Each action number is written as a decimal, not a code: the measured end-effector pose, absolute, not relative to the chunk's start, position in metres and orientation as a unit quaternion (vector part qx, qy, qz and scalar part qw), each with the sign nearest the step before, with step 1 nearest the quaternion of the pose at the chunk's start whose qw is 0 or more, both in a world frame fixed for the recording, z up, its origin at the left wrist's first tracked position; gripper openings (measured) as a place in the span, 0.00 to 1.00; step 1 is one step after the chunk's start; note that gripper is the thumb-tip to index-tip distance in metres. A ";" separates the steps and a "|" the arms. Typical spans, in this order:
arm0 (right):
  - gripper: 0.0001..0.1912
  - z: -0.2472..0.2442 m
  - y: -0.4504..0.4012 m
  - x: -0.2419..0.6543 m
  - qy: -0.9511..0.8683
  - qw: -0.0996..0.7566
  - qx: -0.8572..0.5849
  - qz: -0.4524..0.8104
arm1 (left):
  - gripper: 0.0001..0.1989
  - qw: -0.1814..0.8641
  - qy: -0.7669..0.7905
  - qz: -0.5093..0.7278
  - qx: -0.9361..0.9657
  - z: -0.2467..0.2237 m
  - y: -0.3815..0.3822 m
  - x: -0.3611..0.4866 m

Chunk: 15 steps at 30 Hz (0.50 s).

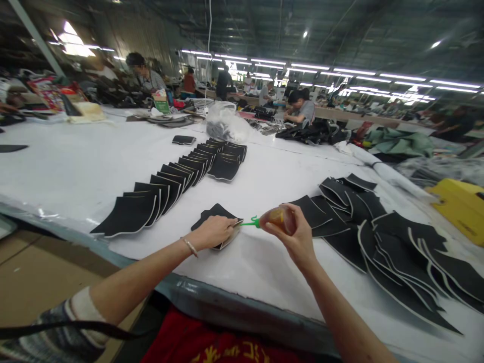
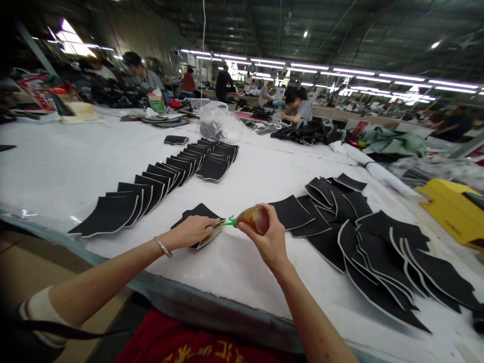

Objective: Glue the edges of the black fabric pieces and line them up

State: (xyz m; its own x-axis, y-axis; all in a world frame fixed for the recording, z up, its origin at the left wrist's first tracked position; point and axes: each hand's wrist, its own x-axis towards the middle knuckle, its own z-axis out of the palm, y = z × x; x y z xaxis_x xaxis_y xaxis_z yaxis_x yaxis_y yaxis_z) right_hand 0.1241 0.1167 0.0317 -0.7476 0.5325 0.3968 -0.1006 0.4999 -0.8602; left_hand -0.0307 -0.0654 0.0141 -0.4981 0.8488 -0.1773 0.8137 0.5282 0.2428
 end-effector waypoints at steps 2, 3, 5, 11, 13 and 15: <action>0.29 0.033 0.114 0.121 -0.832 0.323 -0.128 0.433 | 0.24 0.142 0.861 0.069 0.483 0.015 -0.066 -0.031; 0.29 0.034 0.113 0.119 -0.845 0.321 -0.124 0.410 | 0.24 0.144 0.861 0.072 0.483 0.015 -0.066 -0.031; 0.28 0.034 0.111 0.116 -0.865 0.318 -0.113 0.372 | 0.24 0.148 0.861 0.076 0.480 0.015 -0.066 -0.031; 0.28 0.034 0.110 0.113 -0.895 0.314 -0.074 0.309 | 0.25 0.152 0.864 0.084 0.473 0.014 -0.066 -0.030; 0.27 0.035 0.109 0.114 -0.899 0.311 -0.064 0.302 | 0.24 0.148 0.865 0.081 0.472 0.014 -0.066 -0.028; 0.26 0.036 0.109 0.114 -0.900 0.302 -0.061 0.307 | 0.24 0.143 0.868 0.076 0.470 0.014 -0.067 -0.027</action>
